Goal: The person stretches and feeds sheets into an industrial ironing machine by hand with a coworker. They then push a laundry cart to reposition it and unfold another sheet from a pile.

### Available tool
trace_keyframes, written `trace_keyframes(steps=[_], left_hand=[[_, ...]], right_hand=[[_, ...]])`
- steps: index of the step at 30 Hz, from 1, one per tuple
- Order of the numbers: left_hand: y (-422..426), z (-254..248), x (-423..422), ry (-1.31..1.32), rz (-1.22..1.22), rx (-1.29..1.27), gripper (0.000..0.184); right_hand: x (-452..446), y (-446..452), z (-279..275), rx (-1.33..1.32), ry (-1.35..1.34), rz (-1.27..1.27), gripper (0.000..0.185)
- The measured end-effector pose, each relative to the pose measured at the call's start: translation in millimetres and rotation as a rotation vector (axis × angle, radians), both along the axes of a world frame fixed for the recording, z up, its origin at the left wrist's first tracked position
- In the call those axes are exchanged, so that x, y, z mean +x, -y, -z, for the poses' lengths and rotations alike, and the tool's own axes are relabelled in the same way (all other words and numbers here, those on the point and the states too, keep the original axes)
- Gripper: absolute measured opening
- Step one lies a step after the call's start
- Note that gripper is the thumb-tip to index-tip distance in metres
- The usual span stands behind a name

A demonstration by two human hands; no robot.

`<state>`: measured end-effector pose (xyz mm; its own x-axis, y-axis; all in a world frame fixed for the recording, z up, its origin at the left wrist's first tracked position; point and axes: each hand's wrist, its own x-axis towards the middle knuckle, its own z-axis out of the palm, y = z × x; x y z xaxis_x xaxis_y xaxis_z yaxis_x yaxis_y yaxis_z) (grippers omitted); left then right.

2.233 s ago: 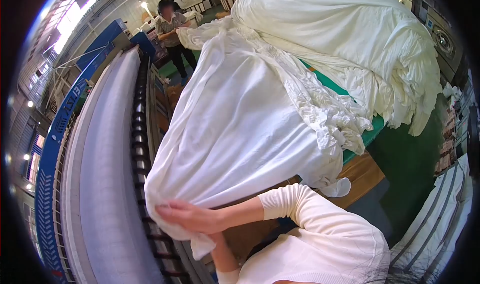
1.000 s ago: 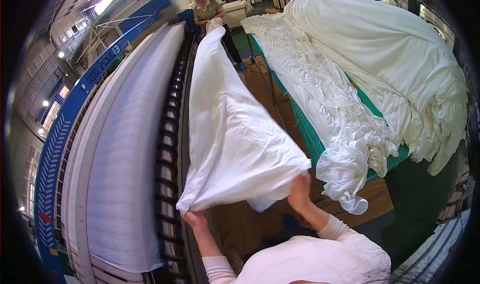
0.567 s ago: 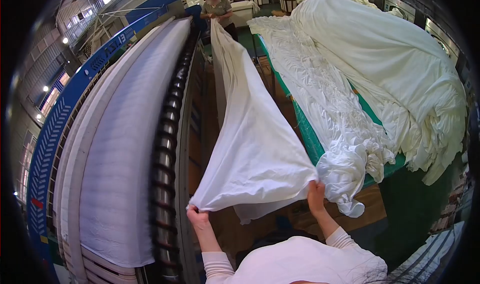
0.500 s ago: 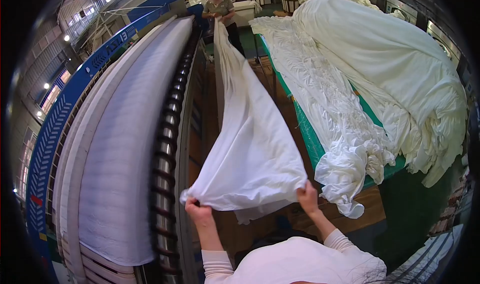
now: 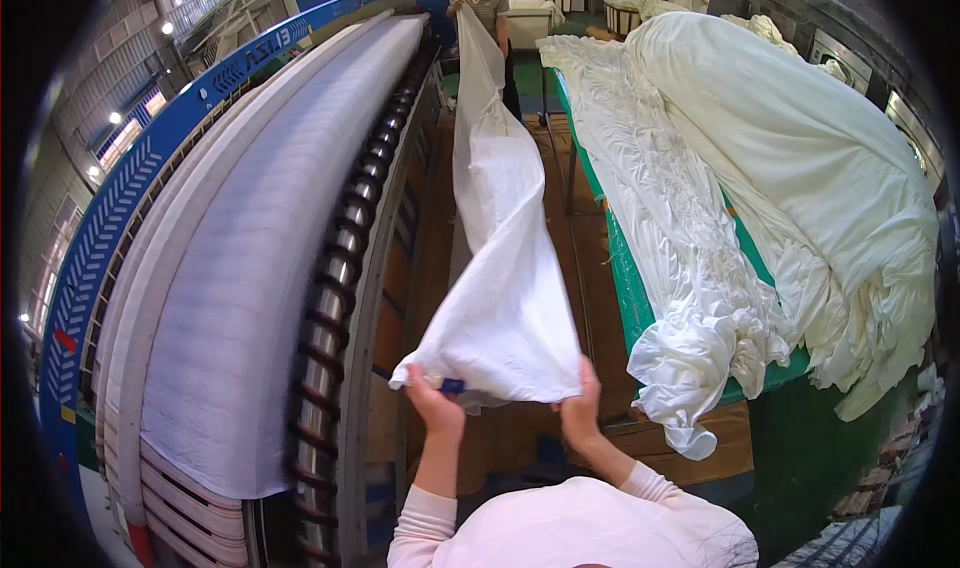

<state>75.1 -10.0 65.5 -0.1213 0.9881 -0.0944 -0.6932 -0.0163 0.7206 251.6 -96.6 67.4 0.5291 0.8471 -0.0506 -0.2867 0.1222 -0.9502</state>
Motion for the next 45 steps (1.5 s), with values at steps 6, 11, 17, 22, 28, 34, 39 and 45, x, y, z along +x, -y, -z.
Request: trace_keyframes(steps=[6,11,17,22,28,34,39,45], left_hand=[[5,173,-66,0.376,0.084,-0.578,0.034],[0,173,-80,0.561,0.069,-0.614,0.034],[-21,163,-91,0.474,0.205,-0.635,0.039],[-23,171,-32,-0.133,0.208,-0.755,0.032],[-8,167,85,0.194,0.730,-0.692,0.047],[-15,232,77,0.165,0.753,-0.471,0.034],[-18,225,-36,-0.402,-0.080,-0.453,0.023],[24,74,-80,-1.084,-0.123,0.067,0.028]], right_hand=[[-5,22,-33,0.082,0.282,-0.102,0.028],[10,29,-20,0.001,0.214,-0.088,0.034],[49,48,-3,0.008,0.195,0.083,0.026],[42,30,-26,0.061,0.077,0.166,0.036],[11,-8,-84,0.451,-0.258,-0.007,0.032],[40,-10,-66,0.341,-0.293,0.227,0.034],[80,14,23,-0.099,0.469,0.107,0.034],[65,74,274,-0.729,0.975,-0.367,0.019]])
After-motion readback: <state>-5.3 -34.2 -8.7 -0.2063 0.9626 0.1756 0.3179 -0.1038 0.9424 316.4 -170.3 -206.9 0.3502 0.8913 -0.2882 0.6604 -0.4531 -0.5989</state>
